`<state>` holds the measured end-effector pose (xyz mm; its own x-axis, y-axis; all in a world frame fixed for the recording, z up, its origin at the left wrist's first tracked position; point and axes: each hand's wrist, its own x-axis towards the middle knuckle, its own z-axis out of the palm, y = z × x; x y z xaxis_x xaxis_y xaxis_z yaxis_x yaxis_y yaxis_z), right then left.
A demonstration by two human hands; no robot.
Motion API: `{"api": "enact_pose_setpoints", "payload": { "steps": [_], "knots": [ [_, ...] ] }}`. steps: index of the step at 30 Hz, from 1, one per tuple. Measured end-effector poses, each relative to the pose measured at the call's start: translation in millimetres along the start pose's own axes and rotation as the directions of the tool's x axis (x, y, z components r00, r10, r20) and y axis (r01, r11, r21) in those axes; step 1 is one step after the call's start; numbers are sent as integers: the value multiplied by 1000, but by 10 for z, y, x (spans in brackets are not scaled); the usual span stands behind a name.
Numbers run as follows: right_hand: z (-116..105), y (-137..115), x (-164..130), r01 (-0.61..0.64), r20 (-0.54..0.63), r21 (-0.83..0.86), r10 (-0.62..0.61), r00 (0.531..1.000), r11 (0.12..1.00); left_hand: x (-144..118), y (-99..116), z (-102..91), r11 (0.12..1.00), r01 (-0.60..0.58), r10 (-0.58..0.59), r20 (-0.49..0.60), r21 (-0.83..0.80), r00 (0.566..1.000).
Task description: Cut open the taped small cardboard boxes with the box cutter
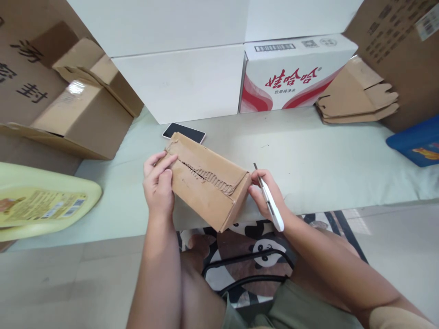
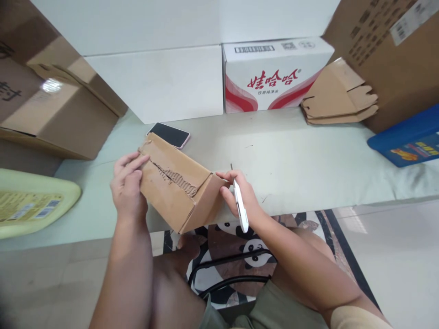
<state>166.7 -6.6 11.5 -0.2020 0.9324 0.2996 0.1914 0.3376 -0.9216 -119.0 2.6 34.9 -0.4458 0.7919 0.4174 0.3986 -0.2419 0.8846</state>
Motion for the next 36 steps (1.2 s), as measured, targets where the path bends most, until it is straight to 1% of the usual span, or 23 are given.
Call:
{"api": "enact_pose_setpoints", "payload": {
  "steps": [4, 6, 10, 15, 21, 27, 32, 36],
  "knots": [
    [-2, 5, 9, -60, 10, 42, 59, 998, 997, 11, -57, 4, 998, -50, 49, -17, -41, 999],
    [-10, -12, 14, -104, 21, 51, 103, 995, 993, 15, -47, 11, 997, -59, 57, -32, -57, 998],
    [-19, -46, 19, -197, 68, 88, 192, 979, 976, 13, 52, 20, 1000, 22, -23, -64, -13, 998],
    [-7, -25, -4, -248, 111, 153, 233, 966, 957, 25, 127, 15, 996, 74, -79, -103, -50, 992],
    [-10, -25, -27, -249, 132, 175, 227, 965, 953, 43, 136, 7, 991, 107, -116, -128, -76, 985],
    [-30, -36, -42, -211, 118, 163, 193, 974, 964, 45, 172, -1, 992, 112, -119, -125, -61, 985],
    [-32, -55, -48, -166, 113, 180, 148, 983, 969, 52, 217, 15, 982, 146, -162, -139, -117, 977],
    [-17, -26, -64, -164, 101, 188, 147, 984, 968, 60, 239, 17, 978, 161, -180, -144, -133, 973]
  ]
}}
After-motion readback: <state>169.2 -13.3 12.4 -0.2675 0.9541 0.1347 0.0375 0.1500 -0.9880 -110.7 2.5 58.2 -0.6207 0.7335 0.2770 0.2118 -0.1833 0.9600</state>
